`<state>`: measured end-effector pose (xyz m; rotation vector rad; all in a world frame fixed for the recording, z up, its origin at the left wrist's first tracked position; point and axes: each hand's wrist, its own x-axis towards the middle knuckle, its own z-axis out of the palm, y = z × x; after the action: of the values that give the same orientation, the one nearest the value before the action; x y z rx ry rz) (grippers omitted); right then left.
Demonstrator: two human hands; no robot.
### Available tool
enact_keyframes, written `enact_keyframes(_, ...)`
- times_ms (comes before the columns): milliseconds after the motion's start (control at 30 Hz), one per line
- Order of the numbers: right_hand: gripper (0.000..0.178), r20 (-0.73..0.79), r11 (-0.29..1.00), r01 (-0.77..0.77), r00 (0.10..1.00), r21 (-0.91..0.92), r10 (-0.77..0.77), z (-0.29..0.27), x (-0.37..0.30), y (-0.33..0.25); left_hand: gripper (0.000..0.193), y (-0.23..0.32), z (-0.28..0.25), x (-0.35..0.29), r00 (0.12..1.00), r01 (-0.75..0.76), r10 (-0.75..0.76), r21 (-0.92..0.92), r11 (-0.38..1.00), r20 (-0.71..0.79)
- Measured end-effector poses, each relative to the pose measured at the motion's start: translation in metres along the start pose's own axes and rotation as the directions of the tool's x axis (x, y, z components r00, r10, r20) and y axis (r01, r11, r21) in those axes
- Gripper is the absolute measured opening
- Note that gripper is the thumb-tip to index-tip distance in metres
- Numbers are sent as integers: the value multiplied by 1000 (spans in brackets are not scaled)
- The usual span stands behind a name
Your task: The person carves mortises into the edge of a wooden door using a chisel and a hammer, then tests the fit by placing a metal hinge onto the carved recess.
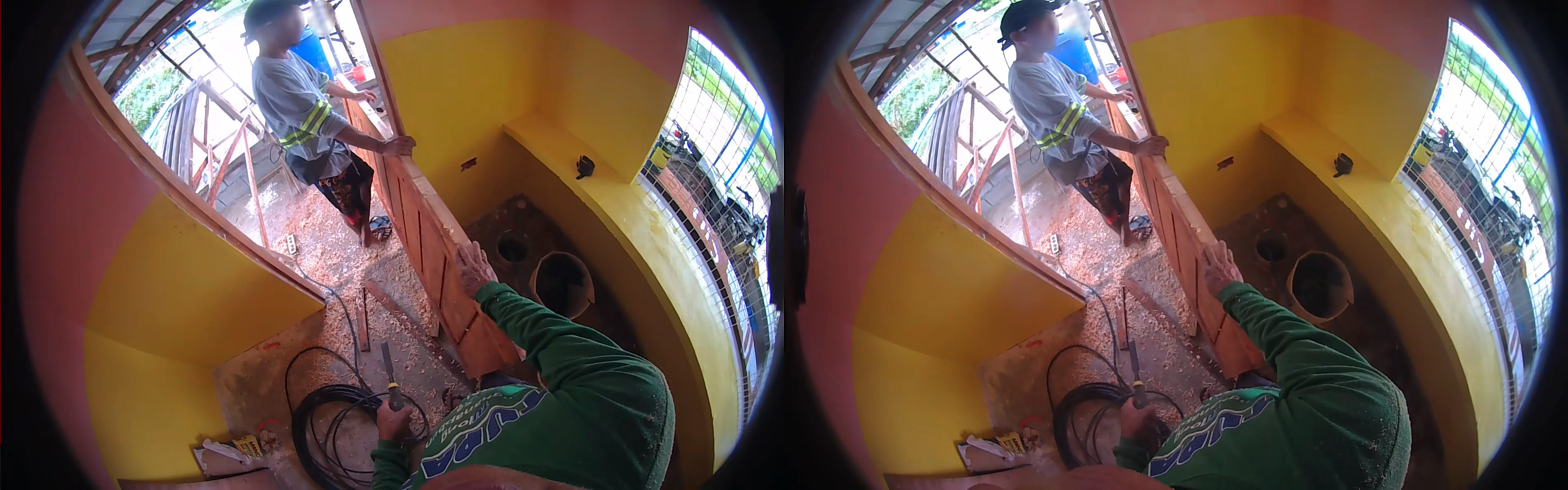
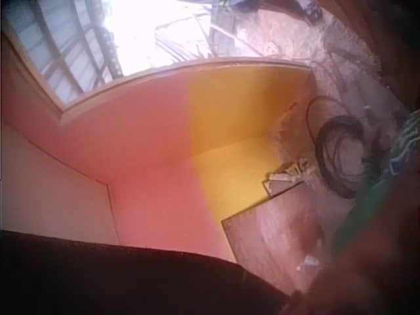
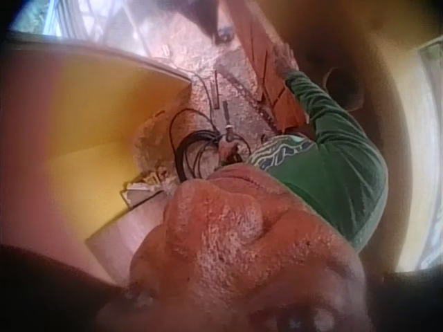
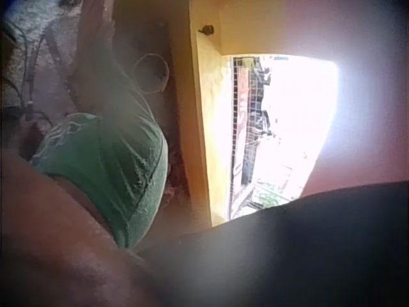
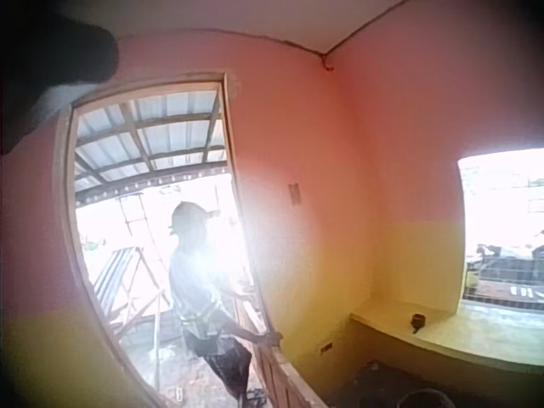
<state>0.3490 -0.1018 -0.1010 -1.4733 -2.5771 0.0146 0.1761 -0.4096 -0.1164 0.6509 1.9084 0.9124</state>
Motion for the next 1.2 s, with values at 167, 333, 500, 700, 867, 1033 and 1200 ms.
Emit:
enact_keyframes(167, 41, -175, 914, 316, 945, 256, -278, 9, 0, 2, 29, 25, 6, 0, 999, -37, 35, 82, 996, 29)
enact_keyframes(333, 25, -16, 531, 13, 1000, 847, 1, -10, 2, 22, 30, 25, 22, 10, 992, -5, -9, 117, 993, 124)
enact_keyframes(500, 28, -147, -365, 329, 883, 871, 445, -97, -15, 68, 32, 39, 30, 8, 977, -24, -38, 286, 958, 210)
enact_keyframes(700, 40, -698, -389, 667, 711, 635, 79, -228, -29, 25, 34, 51, 31, 17, 973, -25, -71, 409, 912, 219)
enact_keyframes(867, 64, -770, -715, 462, 616, 525, -167, -303, -53, -64, 32, 49, 30, 33, 960, -199, 61, 515, 833, 272)
enact_keyframes(1033, 63, -831, -822, 363, 512, 440, -218, -331, -55, -89, 33, 61, 31, 24, 961, -188, 47, 521, 833, 271)
enact_keyframes(1200, 49, -705, -573, 413, 358, 708, -613, -350, -33, -68, 33, 61, 28, 9, 972, -135, 24, 478, 868, 232)
